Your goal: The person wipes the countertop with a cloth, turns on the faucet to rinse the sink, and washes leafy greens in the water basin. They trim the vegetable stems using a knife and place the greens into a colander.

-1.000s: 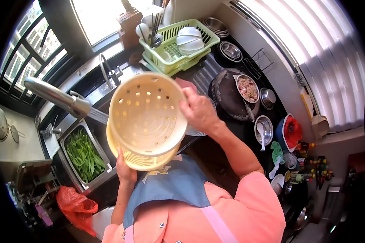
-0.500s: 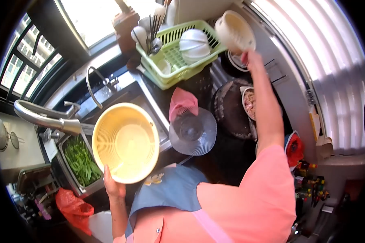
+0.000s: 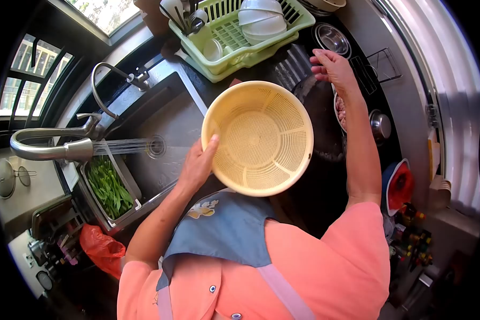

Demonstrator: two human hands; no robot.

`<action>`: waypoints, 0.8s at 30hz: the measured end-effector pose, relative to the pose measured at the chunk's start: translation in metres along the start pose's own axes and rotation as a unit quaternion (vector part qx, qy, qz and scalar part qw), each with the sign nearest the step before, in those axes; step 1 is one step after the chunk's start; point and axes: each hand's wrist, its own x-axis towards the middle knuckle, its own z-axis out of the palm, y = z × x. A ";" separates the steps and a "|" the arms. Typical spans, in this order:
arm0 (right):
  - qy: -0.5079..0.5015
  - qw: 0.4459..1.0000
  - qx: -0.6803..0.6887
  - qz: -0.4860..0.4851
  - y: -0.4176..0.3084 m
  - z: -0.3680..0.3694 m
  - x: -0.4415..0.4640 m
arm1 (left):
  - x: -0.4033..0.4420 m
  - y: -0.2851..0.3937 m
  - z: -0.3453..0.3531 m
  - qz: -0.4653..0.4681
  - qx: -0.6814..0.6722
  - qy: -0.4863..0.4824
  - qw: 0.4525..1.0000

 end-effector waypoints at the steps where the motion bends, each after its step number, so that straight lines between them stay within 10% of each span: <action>1: 0.001 1.000 -0.012 0.008 0.005 -0.001 -0.012 | 0.009 -0.005 0.003 0.040 0.032 -0.024 0.998; 6: -0.032 0.997 -0.067 0.004 0.013 0.006 -0.075 | 0.009 -0.029 0.008 0.038 0.173 0.074 0.981; 24: -0.323 0.905 -0.195 -0.196 -0.083 0.156 -0.178 | -0.152 -0.167 -0.147 -0.126 -0.229 0.322 0.910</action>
